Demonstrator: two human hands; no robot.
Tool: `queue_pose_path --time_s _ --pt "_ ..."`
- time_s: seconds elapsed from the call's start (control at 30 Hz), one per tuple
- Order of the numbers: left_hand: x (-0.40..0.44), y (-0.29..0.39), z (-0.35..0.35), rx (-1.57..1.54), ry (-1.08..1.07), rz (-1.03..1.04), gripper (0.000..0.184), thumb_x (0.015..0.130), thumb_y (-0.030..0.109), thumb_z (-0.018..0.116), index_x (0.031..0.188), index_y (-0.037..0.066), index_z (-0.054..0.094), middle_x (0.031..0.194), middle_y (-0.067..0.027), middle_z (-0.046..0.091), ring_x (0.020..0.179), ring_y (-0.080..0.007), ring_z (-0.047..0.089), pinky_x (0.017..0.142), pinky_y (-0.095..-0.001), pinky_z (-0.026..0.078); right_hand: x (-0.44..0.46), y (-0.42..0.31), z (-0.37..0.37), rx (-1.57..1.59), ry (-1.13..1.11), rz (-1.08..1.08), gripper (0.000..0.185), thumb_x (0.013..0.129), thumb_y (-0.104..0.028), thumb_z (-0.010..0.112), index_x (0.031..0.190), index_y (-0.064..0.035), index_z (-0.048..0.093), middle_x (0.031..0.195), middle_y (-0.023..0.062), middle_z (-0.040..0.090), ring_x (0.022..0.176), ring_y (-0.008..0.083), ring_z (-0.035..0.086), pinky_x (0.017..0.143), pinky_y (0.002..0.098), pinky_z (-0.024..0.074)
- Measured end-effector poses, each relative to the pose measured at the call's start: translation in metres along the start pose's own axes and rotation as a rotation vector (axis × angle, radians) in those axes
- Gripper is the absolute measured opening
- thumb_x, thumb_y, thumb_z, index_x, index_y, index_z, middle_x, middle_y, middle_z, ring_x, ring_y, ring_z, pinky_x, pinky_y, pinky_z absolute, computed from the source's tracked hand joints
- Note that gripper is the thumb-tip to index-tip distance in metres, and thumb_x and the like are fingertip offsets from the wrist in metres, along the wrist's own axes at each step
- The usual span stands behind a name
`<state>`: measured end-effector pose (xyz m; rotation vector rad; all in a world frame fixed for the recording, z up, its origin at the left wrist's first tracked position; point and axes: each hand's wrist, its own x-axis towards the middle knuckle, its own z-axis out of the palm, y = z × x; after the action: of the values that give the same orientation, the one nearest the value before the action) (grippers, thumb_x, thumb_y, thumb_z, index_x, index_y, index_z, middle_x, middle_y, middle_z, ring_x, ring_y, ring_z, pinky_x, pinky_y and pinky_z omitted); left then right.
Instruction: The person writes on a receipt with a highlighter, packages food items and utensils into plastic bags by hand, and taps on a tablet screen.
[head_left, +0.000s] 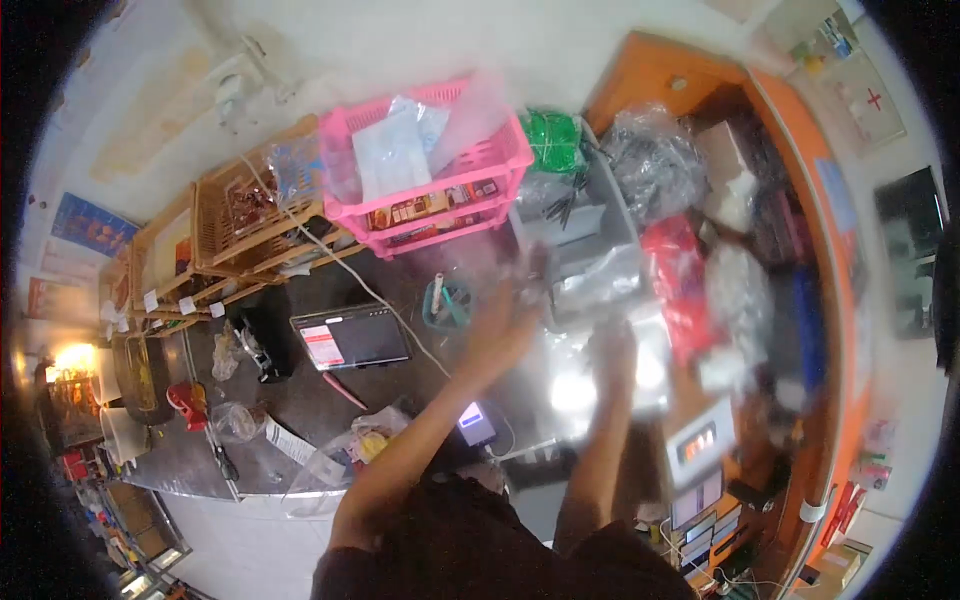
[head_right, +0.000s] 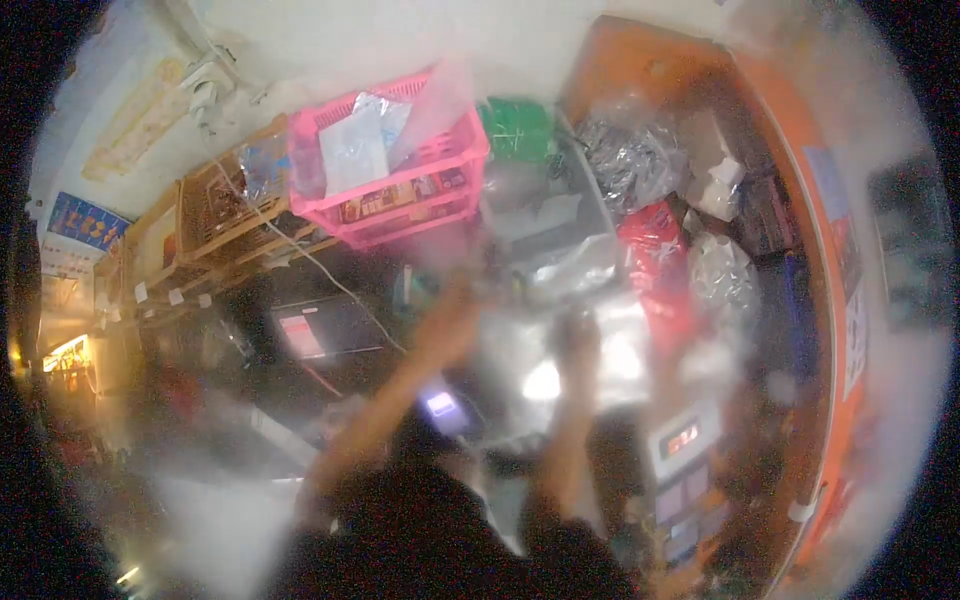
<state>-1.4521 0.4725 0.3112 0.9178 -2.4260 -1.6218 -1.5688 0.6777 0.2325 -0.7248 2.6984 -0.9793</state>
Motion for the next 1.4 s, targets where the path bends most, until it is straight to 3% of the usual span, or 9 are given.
queue_pose_path --time_s 0.07,0.2,0.47,0.7,0.83,1.1,1.17,1.27,1.4 --pt "0.055 -0.002 0.036 0.094 -0.067 0.021 0.063 0.083 0.032 0.061 0.133 0.001 0.038 0.128 -0.0283 0.047 0.110 -0.0452 0.053 0.091 -0.0460 0.045 -0.014 -0.021 0.001 0.460 0.054 0.389 0.038 0.088 -0.011 0.050 0.125 -0.0065 0.055 0.083 0.0049 0.060 0.063 0.0130 0.058 0.053 0.0290 0.0483" --pt "0.129 -0.035 0.098 0.418 0.051 0.254 0.066 0.080 0.028 0.063 0.134 0.001 0.039 0.121 -0.0271 0.052 0.112 -0.0420 0.053 0.092 -0.0481 0.043 -0.002 -0.011 -0.001 0.656 0.114 0.573 0.034 0.087 -0.013 0.058 0.119 -0.0034 0.055 0.112 0.0119 0.056 0.092 0.0183 0.059 0.072 0.0328 0.0525" --pt "0.039 -0.094 0.088 0.127 -0.013 0.409 0.049 0.083 0.023 0.062 0.125 0.002 0.050 0.118 -0.0219 0.057 0.113 -0.0393 0.051 0.095 -0.0479 0.041 0.131 0.009 0.023 0.453 0.282 0.165 0.047 0.082 -0.018 0.069 0.123 -0.0015 0.054 0.100 0.0098 0.063 0.078 0.0183 0.058 0.071 0.0362 0.0497" --pt "-0.041 -0.111 0.024 -0.035 -0.140 0.228 0.031 0.083 0.013 0.063 0.113 0.004 0.060 0.111 -0.0191 0.062 0.107 -0.0381 0.056 0.094 -0.0453 0.043 0.282 0.110 0.165 -0.153 0.378 -0.052 0.040 0.066 -0.035 0.079 0.079 0.0012 0.068 0.079 0.0125 0.064 0.078 0.0164 0.058 0.065 0.0370 0.0444" --pt "-0.054 -0.087 -0.025 -0.215 -0.163 -0.107 0.030 0.084 0.012 0.064 0.113 0.005 0.061 0.111 -0.0180 0.063 0.107 -0.0318 0.060 0.091 -0.0400 0.047 0.241 0.036 0.080 0.325 0.187 0.193 0.036 0.067 -0.033 0.076 0.080 0.0002 0.069 0.076 0.0124 0.064 0.071 0.0177 0.057 0.065 0.0373 0.0442" --pt "0.023 -0.069 0.015 -0.117 0.182 0.132 0.043 0.090 0.020 0.064 0.128 0.004 0.054 0.118 -0.0117 0.062 0.112 -0.0229 0.058 0.098 -0.0331 0.044 0.064 -0.043 -0.046 0.652 0.135 0.206 0.021 0.082 -0.024 0.066 0.091 -0.0058 0.067 0.075 -0.0012 0.060 0.067 0.0070 0.051 0.054 0.0269 0.0395" --pt "0.037 -0.040 0.028 -0.405 -0.073 -0.143 0.051 0.094 0.030 0.059 0.135 0.003 0.048 0.115 -0.0100 0.064 0.106 -0.0231 0.060 0.096 -0.0325 0.043 0.033 -0.061 -0.060 0.624 -0.082 0.086 0.019 0.081 -0.019 0.068 0.094 -0.0050 0.066 0.077 -0.0018 0.061 0.063 0.0071 0.052 0.051 0.0249 0.0409" --pt "0.036 -0.026 0.049 -0.637 -0.530 0.101 0.050 0.095 0.039 0.056 0.131 0.006 0.050 0.106 -0.0071 0.066 0.095 -0.0240 0.061 0.086 -0.0357 0.047 0.000 -0.081 -0.053 0.668 -0.168 0.227 0.015 0.077 -0.004 0.070 0.092 -0.0044 0.066 0.077 0.0003 0.064 0.064 0.0090 0.057 0.053 0.0244 0.0456" --pt "0.008 -0.008 0.059 -0.431 -0.302 -0.013 0.040 0.097 0.038 0.052 0.117 0.004 0.052 0.093 -0.0110 0.066 0.085 -0.0292 0.062 0.075 -0.0404 0.047 -0.032 -0.097 -0.038 0.779 -0.032 0.181 0.020 0.082 -0.018 0.070 0.094 -0.0022 0.067 0.079 0.0089 0.068 0.067 0.0141 0.061 0.061 0.0297 0.0495"
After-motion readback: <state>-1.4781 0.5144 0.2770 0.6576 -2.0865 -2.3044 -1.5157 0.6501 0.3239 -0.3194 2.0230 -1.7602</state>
